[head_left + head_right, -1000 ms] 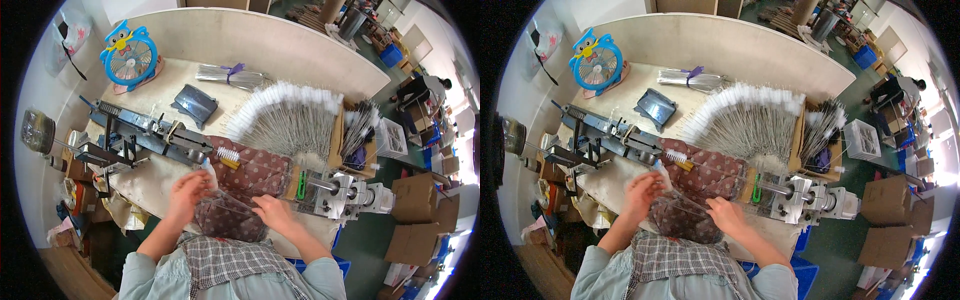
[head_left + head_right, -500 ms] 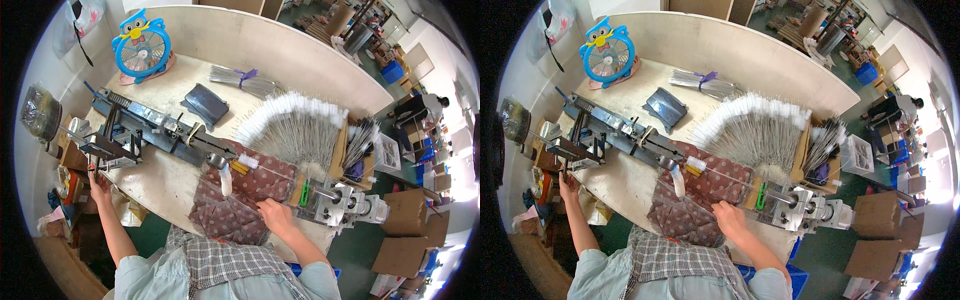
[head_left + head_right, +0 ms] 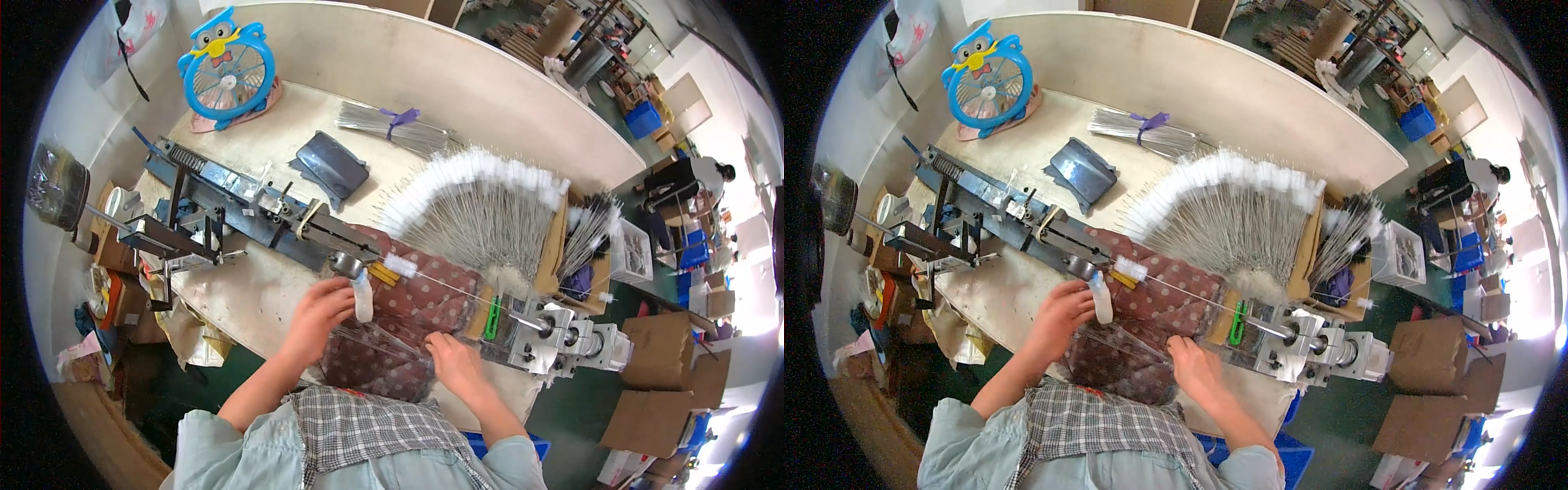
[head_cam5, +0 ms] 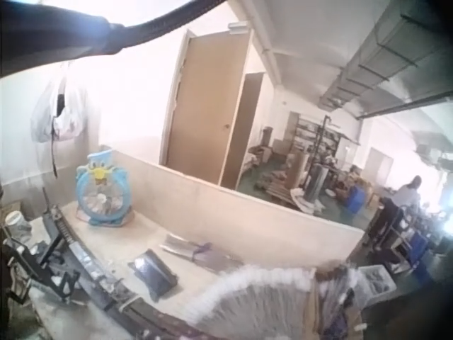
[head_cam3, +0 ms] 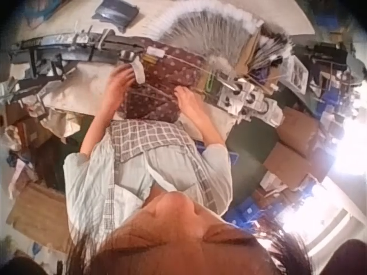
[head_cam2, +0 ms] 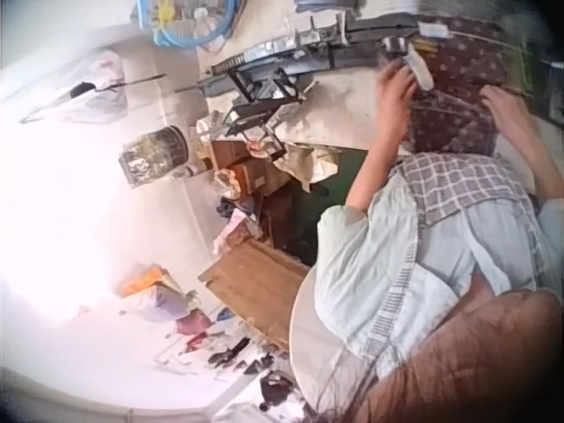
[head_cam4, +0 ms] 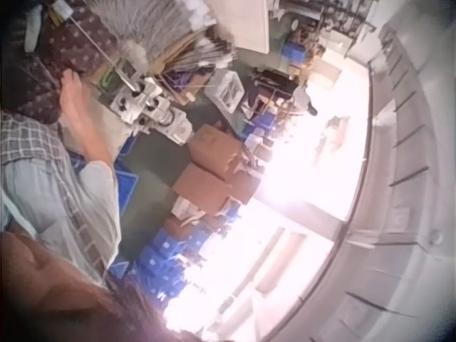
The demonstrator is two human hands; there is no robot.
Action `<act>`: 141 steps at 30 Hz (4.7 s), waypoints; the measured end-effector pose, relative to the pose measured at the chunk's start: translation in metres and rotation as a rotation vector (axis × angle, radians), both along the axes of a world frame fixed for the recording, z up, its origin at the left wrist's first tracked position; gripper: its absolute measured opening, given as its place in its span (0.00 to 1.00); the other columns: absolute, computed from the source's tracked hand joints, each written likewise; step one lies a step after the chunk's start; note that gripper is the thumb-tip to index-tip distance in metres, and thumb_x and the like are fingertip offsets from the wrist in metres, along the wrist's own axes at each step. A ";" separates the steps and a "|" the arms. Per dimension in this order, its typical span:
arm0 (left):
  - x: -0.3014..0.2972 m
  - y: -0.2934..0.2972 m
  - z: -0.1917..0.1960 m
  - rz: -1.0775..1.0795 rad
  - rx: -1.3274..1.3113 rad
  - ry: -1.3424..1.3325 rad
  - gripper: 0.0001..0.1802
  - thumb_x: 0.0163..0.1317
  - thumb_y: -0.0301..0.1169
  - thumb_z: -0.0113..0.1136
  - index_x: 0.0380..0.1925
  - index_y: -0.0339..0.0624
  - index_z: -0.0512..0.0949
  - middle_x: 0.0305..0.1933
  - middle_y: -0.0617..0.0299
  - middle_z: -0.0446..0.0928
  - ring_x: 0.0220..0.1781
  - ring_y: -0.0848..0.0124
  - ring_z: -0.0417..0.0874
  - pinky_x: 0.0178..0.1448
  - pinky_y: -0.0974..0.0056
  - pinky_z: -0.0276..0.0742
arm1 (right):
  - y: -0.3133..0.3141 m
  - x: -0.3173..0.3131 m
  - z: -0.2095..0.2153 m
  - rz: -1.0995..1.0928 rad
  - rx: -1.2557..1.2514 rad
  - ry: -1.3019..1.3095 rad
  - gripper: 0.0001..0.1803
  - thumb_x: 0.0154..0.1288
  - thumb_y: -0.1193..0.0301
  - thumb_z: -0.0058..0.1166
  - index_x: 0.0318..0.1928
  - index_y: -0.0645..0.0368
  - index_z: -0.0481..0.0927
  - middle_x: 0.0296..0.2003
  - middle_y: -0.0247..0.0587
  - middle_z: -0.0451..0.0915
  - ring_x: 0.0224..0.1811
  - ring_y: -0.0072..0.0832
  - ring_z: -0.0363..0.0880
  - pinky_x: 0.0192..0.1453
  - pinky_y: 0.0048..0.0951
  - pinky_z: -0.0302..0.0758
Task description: Assembling small white cylinder brushes onto metal rods using a benchtop assembly machine.
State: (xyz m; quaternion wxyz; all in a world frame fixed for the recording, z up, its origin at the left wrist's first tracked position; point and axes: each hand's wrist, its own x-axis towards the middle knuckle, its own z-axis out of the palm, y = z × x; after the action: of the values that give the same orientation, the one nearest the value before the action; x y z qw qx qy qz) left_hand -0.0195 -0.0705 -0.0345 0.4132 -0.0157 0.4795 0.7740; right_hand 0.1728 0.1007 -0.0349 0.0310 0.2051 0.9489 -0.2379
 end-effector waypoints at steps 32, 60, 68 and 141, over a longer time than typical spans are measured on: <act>0.040 0.158 0.018 -0.570 -0.246 1.688 0.05 0.53 0.32 0.57 0.30 0.45 0.78 0.31 0.58 0.78 0.31 0.57 0.79 0.33 0.56 0.75 | 0.083 -0.009 0.089 -0.260 0.282 0.483 0.09 0.59 0.72 0.56 0.41 0.55 0.78 0.30 0.44 0.80 0.28 0.43 0.78 0.31 0.35 0.75; -0.043 -0.010 0.024 0.117 0.176 -0.395 0.32 0.66 0.59 0.39 0.20 0.46 0.77 0.20 0.65 0.72 0.22 0.70 0.69 0.29 0.63 0.66 | 0.005 -0.166 0.063 0.216 0.216 0.535 0.05 0.49 0.67 0.61 0.24 0.52 0.81 0.24 0.30 0.76 0.34 0.31 0.73 0.38 0.31 0.73; -0.041 0.016 0.016 -0.403 -0.798 0.739 0.28 0.46 0.55 0.66 0.14 0.37 0.81 0.14 0.61 0.76 0.19 0.72 0.78 0.27 0.66 0.70 | 0.001 -0.162 0.067 0.175 0.194 0.441 0.05 0.49 0.67 0.61 0.25 0.53 0.81 0.25 0.32 0.77 0.35 0.33 0.73 0.38 0.33 0.73; 0.009 0.062 0.031 0.017 -0.016 0.056 0.10 0.67 0.37 0.54 0.36 0.42 0.74 0.28 0.65 0.76 0.26 0.79 0.72 0.31 0.71 0.67 | 0.036 -0.127 0.068 0.137 0.202 0.660 0.07 0.53 0.70 0.60 0.33 0.57 0.82 0.26 0.36 0.79 0.33 0.35 0.75 0.39 0.33 0.73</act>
State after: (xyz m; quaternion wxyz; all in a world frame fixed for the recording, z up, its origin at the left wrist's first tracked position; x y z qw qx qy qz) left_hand -0.0106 -0.0084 -0.0040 0.3928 -0.0014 0.4971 0.7737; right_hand 0.0454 0.1363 0.0334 -0.2820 0.0552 0.9380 -0.1938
